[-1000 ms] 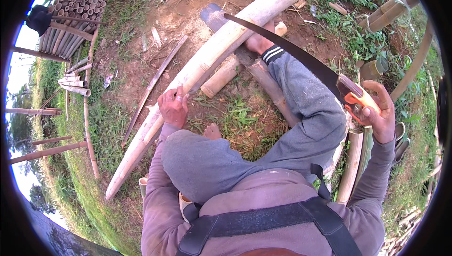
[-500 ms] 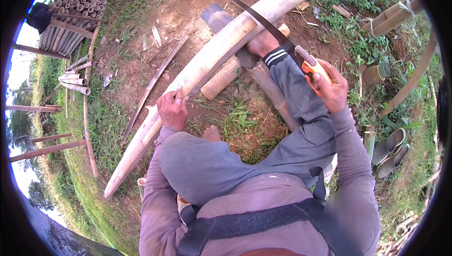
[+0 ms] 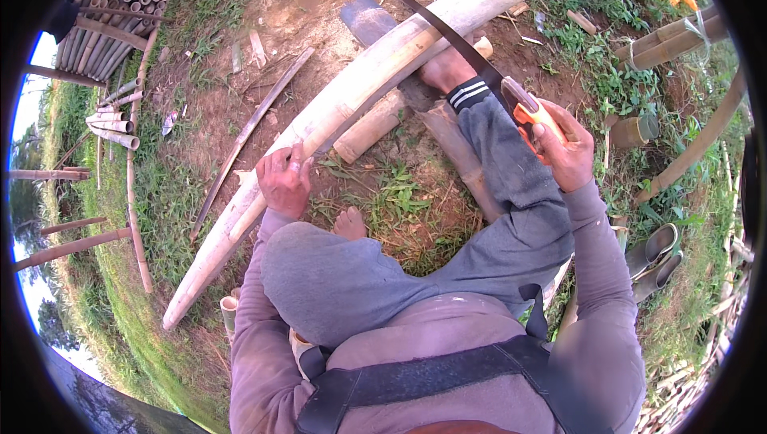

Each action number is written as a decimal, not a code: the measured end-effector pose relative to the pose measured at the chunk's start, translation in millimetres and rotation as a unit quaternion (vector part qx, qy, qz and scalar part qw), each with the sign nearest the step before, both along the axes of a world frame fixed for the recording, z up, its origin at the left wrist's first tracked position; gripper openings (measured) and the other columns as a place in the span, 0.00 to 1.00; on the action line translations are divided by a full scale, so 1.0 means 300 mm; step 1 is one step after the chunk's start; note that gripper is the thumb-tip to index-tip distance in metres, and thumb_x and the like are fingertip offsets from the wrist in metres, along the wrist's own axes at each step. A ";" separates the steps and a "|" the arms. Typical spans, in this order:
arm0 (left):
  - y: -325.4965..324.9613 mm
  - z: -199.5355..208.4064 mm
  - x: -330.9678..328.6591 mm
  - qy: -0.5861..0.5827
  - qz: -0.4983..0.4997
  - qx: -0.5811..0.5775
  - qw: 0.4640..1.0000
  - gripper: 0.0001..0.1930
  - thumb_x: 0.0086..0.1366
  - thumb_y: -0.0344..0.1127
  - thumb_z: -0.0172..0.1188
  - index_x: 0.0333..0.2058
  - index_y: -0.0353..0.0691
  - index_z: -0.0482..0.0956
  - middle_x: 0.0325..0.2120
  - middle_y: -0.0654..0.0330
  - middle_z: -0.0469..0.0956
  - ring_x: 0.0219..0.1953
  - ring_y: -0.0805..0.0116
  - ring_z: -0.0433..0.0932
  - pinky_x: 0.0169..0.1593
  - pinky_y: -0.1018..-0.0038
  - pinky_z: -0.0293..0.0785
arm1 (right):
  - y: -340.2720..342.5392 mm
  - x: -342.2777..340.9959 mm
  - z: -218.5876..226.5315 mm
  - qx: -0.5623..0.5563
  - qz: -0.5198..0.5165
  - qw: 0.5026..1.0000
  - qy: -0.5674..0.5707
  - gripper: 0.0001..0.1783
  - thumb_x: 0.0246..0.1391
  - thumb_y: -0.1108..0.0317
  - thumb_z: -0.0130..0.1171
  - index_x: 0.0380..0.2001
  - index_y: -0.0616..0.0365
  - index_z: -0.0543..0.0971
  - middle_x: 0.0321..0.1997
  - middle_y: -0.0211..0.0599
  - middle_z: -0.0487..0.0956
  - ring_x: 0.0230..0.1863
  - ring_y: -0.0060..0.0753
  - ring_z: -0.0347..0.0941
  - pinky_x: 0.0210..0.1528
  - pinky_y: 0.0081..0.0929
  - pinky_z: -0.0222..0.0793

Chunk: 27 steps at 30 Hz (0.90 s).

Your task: The person uses a hand saw to cut a long bamboo pole into shorter sections. They position the pole between their legs, saw through it, and then move the cut pieces aside to continue cutting the remaining length.

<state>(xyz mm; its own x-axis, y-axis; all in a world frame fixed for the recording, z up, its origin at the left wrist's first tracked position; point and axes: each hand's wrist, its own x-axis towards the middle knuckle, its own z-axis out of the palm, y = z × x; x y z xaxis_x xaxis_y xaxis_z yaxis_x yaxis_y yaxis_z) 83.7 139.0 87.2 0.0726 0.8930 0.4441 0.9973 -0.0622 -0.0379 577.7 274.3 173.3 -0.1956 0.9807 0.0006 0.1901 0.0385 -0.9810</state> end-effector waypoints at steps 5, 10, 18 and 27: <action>0.009 -0.002 0.006 -0.001 -0.004 0.000 1.000 0.26 0.59 0.38 0.77 0.57 0.43 0.85 0.42 0.57 0.81 0.47 0.56 0.81 0.57 0.57 0.70 | 0.015 -0.014 0.019 -0.008 -0.007 0.999 -0.030 0.24 0.68 0.71 0.66 0.64 0.67 0.79 0.56 0.40 0.86 0.55 0.26 0.83 0.56 0.27 0.81; 0.011 0.018 0.010 -0.003 0.000 -0.007 1.000 0.25 0.59 0.38 0.77 0.56 0.43 0.85 0.42 0.57 0.81 0.46 0.55 0.81 0.56 0.58 0.70 | 0.076 -0.056 0.015 0.060 0.016 0.997 -0.050 0.24 0.68 0.70 0.67 0.64 0.66 0.80 0.54 0.39 0.87 0.53 0.26 0.84 0.54 0.25 0.81; 0.013 0.002 0.015 -0.005 -0.005 0.004 1.000 0.25 0.58 0.37 0.77 0.55 0.43 0.85 0.42 0.57 0.81 0.47 0.56 0.81 0.56 0.57 0.70 | 0.027 -0.046 0.061 -0.016 -0.005 0.999 -0.051 0.23 0.68 0.70 0.66 0.63 0.67 0.80 0.54 0.39 0.86 0.52 0.26 0.84 0.56 0.25 0.81; -0.002 0.004 0.010 -0.008 0.002 0.005 1.000 0.26 0.58 0.36 0.77 0.56 0.44 0.85 0.43 0.58 0.80 0.48 0.56 0.81 0.57 0.57 0.70 | -0.018 0.009 0.057 -0.026 0.001 0.999 -0.048 0.24 0.69 0.70 0.66 0.64 0.68 0.79 0.54 0.37 0.86 0.50 0.21 0.83 0.50 0.21 0.81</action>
<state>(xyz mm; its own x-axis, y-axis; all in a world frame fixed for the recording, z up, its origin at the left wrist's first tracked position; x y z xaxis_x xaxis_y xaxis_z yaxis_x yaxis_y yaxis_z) 86.8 138.5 88.5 0.0617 0.8888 0.4540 0.9981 -0.0575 -0.0230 580.4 269.0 190.5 -0.1941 0.9785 -0.0693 0.2824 -0.0119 -0.9592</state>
